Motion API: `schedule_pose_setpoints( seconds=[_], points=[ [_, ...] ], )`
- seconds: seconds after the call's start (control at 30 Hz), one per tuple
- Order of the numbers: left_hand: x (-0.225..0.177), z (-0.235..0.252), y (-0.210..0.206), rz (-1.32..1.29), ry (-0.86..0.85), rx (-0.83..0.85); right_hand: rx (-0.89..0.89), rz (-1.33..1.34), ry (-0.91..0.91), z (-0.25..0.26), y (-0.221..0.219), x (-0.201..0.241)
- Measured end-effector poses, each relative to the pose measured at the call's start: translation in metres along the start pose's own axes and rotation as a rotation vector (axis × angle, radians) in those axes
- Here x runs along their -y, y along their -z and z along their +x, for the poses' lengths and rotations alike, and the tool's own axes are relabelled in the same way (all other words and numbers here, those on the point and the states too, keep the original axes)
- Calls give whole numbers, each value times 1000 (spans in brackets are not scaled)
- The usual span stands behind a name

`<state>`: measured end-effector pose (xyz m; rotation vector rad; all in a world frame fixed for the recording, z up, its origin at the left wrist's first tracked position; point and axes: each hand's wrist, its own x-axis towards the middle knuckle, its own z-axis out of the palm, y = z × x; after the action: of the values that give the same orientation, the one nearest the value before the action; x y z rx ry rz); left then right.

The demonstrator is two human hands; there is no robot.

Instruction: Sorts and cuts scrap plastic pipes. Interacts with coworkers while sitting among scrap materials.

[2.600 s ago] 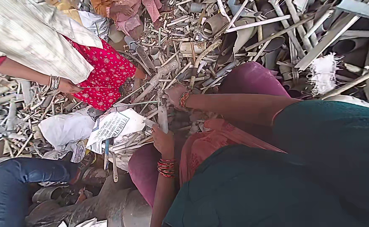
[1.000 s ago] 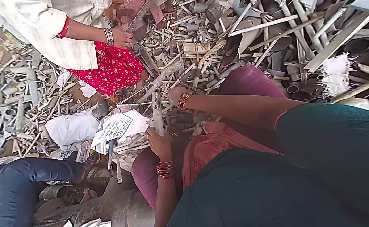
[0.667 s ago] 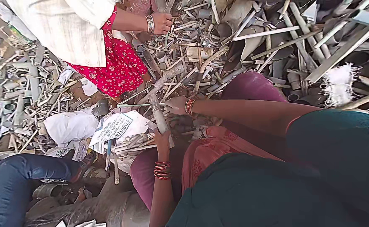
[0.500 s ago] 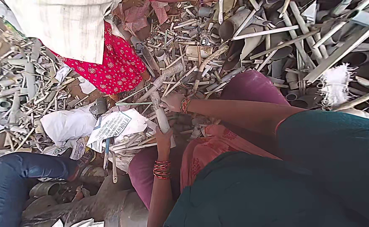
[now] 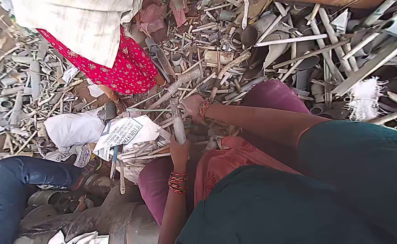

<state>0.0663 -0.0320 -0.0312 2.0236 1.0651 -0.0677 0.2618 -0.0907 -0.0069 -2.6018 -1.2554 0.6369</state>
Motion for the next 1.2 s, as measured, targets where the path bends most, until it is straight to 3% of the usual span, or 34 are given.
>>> schedule_pose_setpoints(
  seconds=[0.17, 0.33, 0.5, 0.7, 0.87, 1.03, 1.2],
  points=[
    [17, 2, -3, -114, 3, -38, 113, 0, 131, -15, -23, 24],
    [7, -5, -4, -33, 43, 6, 25, 43, -14, 3, -5, -1],
    [12, -10, -8, -160, 46, -8, 89, -27, 118, -19, -25, 21],
    [11, -21, -12, -124, 23, 26, 3, 4, -14, -9, -12, -3],
    [12, -16, -9, -189, 15, 4, 65, -13, 145, -28, -26, 16],
    [7, -23, -9, -242, -1, 39, -78, 39, -4, -13, -9, -7],
    [11, -17, -8, -352, -6, 26, 77, 3, 152, -41, -21, 21]
  ],
)
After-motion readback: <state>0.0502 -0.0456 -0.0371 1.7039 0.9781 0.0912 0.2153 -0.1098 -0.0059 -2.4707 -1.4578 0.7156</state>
